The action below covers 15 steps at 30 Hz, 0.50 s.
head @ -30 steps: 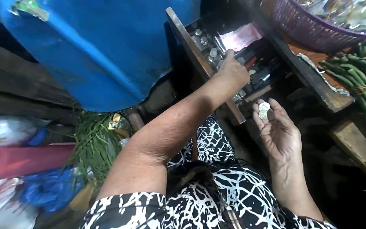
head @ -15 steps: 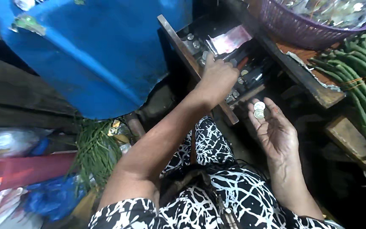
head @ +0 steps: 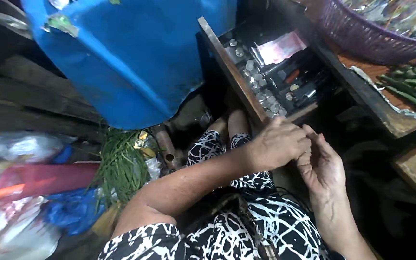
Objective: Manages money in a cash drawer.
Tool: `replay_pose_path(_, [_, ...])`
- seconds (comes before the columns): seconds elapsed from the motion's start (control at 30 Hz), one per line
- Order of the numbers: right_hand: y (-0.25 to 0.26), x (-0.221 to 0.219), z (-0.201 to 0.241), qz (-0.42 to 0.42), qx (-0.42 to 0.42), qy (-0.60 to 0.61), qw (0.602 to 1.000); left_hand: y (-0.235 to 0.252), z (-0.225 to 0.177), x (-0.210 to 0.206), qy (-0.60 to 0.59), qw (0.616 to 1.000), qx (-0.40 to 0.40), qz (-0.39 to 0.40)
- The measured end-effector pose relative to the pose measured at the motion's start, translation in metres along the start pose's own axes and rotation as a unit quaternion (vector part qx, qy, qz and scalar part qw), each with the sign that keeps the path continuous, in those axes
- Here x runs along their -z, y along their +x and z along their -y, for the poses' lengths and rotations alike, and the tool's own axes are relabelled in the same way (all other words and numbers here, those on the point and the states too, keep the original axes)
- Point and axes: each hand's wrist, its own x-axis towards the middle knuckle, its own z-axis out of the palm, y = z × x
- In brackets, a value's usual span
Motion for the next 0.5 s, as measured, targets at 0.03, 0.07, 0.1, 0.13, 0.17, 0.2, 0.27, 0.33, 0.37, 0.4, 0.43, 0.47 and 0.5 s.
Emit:
replay_pose_path(0.03, [0.000, 0.000, 0.001, 0.002, 0.006, 0.018, 1.000, 0.001, 0.008, 0.008, -0.008, 0.999, 0.032, -0.012])
replay_pose_path(0.07, [0.001, 0.000, 0.002, 0.002, 0.009, 0.029, 1.000, 0.002, 0.019, 0.018, 0.000, 0.997, 0.070, -0.015])
replay_pose_path(0.1, [0.001, 0.000, 0.003, 0.002, 0.010, 0.032, 0.999, 0.005, 0.031, 0.029, 0.011, 0.993, 0.119, -0.008])
replay_pose_path(0.13, [0.002, 0.001, 0.004, 0.002, 0.011, 0.030, 0.999, 0.007, 0.044, 0.039, 0.014, 0.985, 0.170, -0.005])
replay_pose_path(0.17, [0.002, 0.001, 0.005, 0.001, 0.013, 0.026, 1.000, 0.009, 0.058, 0.048, 0.013, 0.976, 0.217, -0.009])
replay_pose_path(0.2, [0.003, 0.002, 0.006, -0.001, 0.016, 0.023, 1.000, 0.009, 0.070, 0.055, 0.010, 0.966, 0.258, -0.018])
replay_pose_path(0.27, [0.005, 0.005, 0.006, 0.007, 0.024, 0.020, 0.999, 0.008, 0.088, 0.062, -0.012, 0.951, 0.305, -0.046])
replay_pose_path(0.33, [0.006, 0.010, 0.006, 0.024, 0.030, 0.008, 0.999, 0.008, 0.096, 0.066, -0.020, 0.948, 0.318, -0.023])
replay_pose_path(0.37, [0.007, 0.011, 0.005, 0.028, 0.033, -0.005, 0.999, 0.010, 0.099, 0.067, -0.020, 0.948, 0.317, 0.007])
replay_pose_path(0.4, [0.007, 0.012, 0.005, 0.029, 0.035, -0.020, 0.999, 0.012, 0.101, 0.067, -0.019, 0.949, 0.312, 0.036])
replay_pose_path(0.43, [0.008, 0.012, 0.005, 0.027, 0.036, -0.032, 0.998, 0.014, 0.104, 0.065, -0.014, 0.950, 0.306, 0.061])
replay_pose_path(0.47, [0.008, 0.013, 0.005, 0.027, 0.036, -0.039, 0.998, 0.017, 0.107, 0.064, -0.009, 0.950, 0.302, 0.081])
replay_pose_path(0.5, [0.009, 0.013, 0.005, 0.027, 0.037, -0.041, 0.998, 0.020, 0.109, 0.063, -0.004, 0.948, 0.301, 0.100])
